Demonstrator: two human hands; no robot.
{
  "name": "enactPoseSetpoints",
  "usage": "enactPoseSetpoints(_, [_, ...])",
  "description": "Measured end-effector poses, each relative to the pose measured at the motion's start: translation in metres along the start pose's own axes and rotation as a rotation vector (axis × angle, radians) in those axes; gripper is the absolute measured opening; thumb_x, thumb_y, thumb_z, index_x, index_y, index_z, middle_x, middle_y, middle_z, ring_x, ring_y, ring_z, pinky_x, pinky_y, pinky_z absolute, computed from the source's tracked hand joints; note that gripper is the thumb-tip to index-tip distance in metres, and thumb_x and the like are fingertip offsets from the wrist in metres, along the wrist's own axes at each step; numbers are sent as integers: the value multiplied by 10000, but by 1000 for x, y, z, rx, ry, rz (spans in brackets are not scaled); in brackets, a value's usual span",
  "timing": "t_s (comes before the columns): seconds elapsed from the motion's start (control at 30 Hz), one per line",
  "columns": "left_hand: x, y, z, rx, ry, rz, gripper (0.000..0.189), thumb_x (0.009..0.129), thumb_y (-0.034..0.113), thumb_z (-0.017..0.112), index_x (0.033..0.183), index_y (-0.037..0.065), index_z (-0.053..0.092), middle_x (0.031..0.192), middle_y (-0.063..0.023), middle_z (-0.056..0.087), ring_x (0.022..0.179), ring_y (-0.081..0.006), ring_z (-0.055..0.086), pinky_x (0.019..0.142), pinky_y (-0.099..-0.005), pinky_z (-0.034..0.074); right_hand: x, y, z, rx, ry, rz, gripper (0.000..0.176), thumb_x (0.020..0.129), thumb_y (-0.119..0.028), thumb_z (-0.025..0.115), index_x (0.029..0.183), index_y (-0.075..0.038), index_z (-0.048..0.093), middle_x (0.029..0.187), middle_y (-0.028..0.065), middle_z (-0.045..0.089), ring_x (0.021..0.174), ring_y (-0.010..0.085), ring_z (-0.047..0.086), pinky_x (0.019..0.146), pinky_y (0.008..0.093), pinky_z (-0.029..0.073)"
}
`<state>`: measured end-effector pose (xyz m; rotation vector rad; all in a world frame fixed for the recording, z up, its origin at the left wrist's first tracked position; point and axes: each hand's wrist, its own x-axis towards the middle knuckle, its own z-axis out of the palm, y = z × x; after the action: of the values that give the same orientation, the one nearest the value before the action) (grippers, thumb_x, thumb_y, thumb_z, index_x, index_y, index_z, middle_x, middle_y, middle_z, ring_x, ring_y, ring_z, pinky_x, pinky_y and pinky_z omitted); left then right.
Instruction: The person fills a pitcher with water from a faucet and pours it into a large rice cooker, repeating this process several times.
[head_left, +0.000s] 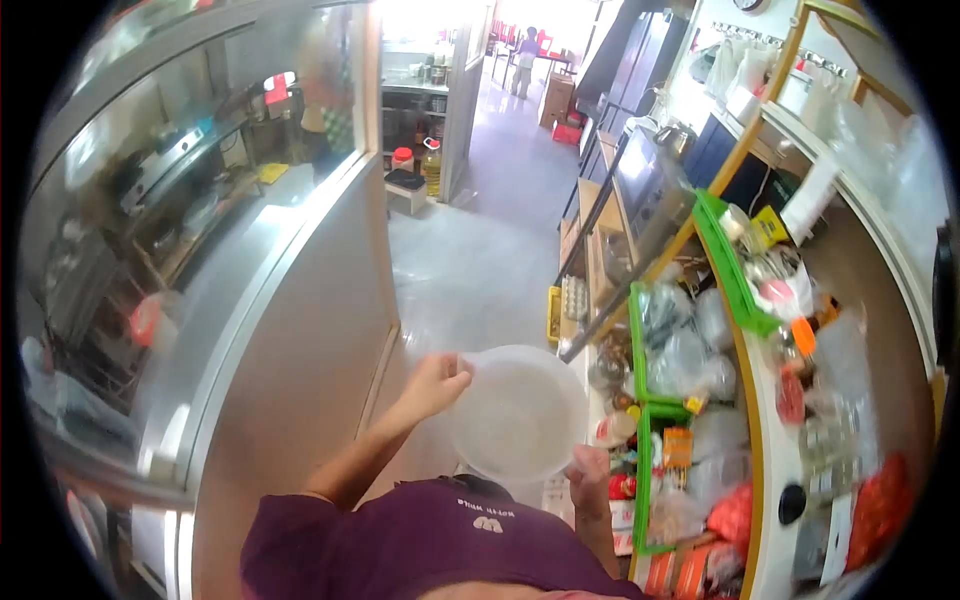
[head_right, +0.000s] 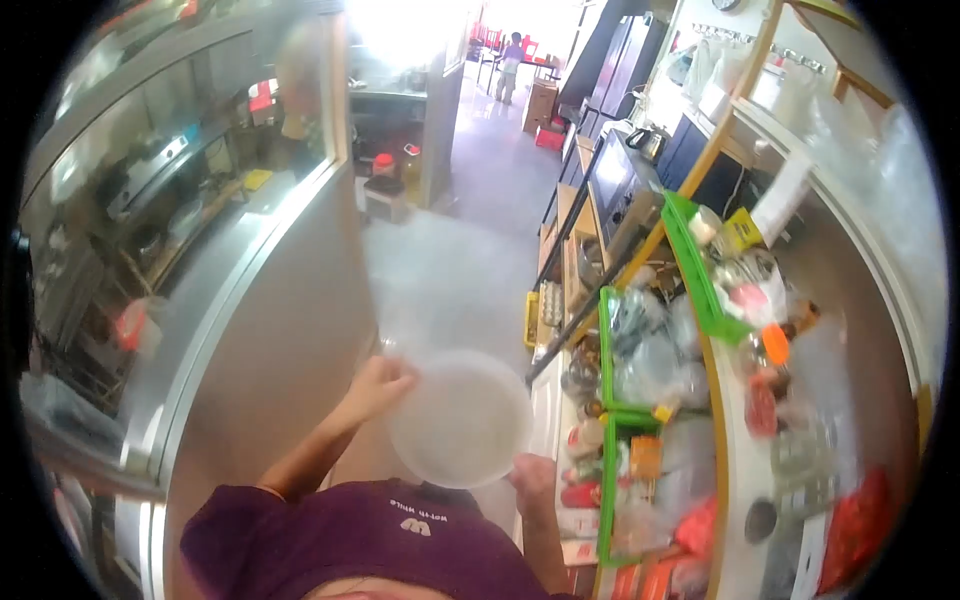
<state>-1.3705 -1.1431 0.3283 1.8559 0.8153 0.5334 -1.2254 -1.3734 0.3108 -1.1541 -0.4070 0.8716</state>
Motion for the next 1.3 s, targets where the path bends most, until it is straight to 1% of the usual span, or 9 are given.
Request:
enactPoseSetpoints(0.17, [163, 2, -13, -154, 166, 73, 193, 641, 144, 495, 742, -3, 570, 556, -111, 534, 500, -158, 502, 479, -284, 386, 193, -34, 17, -5, -72, 27, 214, 737, -135, 490, 552, -28, 492, 534, -35, 420, 436, 33, 317, 392, 185, 234])
enactPoseSetpoints(0.27, [277, -22, -21, -3, 198, 43, 190, 633, 148, 497, 728, -1, 569, 564, -119, 539, 502, -173, 511, 489, -279, 394, 315, -42, 20, 9, -68, 58, 220, 737, -141, 491, 541, -40, 488, 516, -44, 402, 424, 32, 302, 384, 192, 220])
enactPoseSetpoints(0.43, [456, -5, -45, 70, 153, 35, 188, 629, 134, 486, 723, -7, 566, 572, -129, 545, 511, -195, 525, 509, -292, 406, 496, -32, 20, 59, -80, -4, 284, 724, -120, 491, 471, -117, 362, 451, -64, 293, 388, 40, 245, 366, 205, 179])
enactPoseSetpoints(0.57, [612, 3, -54, 62, 56, 1, 196, 628, 126, 475, 736, -9, 567, 590, -137, 553, 537, -209, 539, 533, -297, 414, 624, -56, 39, 110, 42, 16, 262, 714, -133, 501, 484, -125, 377, 465, -63, 301, 394, 37, 248, 362, 205, 179])
enactPoseSetpoints(0.67, [721, 20, -62, 75, -11, 60, 203, 628, 125, 474, 748, -11, 566, 603, -139, 560, 553, -211, 546, 542, -291, 416, 714, -82, 46, 54, 134, 55, 185, 700, -180, 477, 574, -43, 480, 536, -19, 428, 448, 57, 351, 393, 195, 243])
enactPoseSetpoints(0.9, [974, -16, -39, -87, -102, 15, 205, 646, 123, 468, 748, -25, 567, 572, -83, 549, 535, -126, 512, 526, -259, 403, 944, -125, 41, -14, 109, -81, 251, 697, -212, 487, 495, -75, 427, 436, -50, 338, 398, 45, 276, 380, 201, 173])
enactPoseSetpoints(0.97, [1046, -24, -34, -143, -80, 57, 205, 649, 115, 465, 752, -29, 567, 577, -77, 550, 536, -113, 508, 523, -248, 400, 1019, -140, 39, 7, 4, -95, 272, 708, -202, 495, 473, -95, 408, 433, -55, 319, 394, 40, 270, 372, 195, 169])
enactPoseSetpoints(1.13, [1206, -10, -54, -242, 31, 85, 208, 643, 115, 464, 750, -28, 570, 605, -87, 571, 558, -119, 524, 530, -253, 408, 1199, -184, 53, 15, 30, -60, 237, 726, -165, 504, 512, -91, 432, 454, -49, 343, 377, 36, 259, 352, 192, 171])
enactPoseSetpoints(1.3, [1382, -19, -85, -32, 85, 76, 219, 620, 147, 479, 732, -18, 572, 582, -131, 548, 541, -184, 532, 525, -294, 404, 1380, -183, 79, 54, 70, -15, 181, 726, -152, 493, 567, -71, 465, 523, -20, 433, 421, 45, 348, 365, 180, 210])
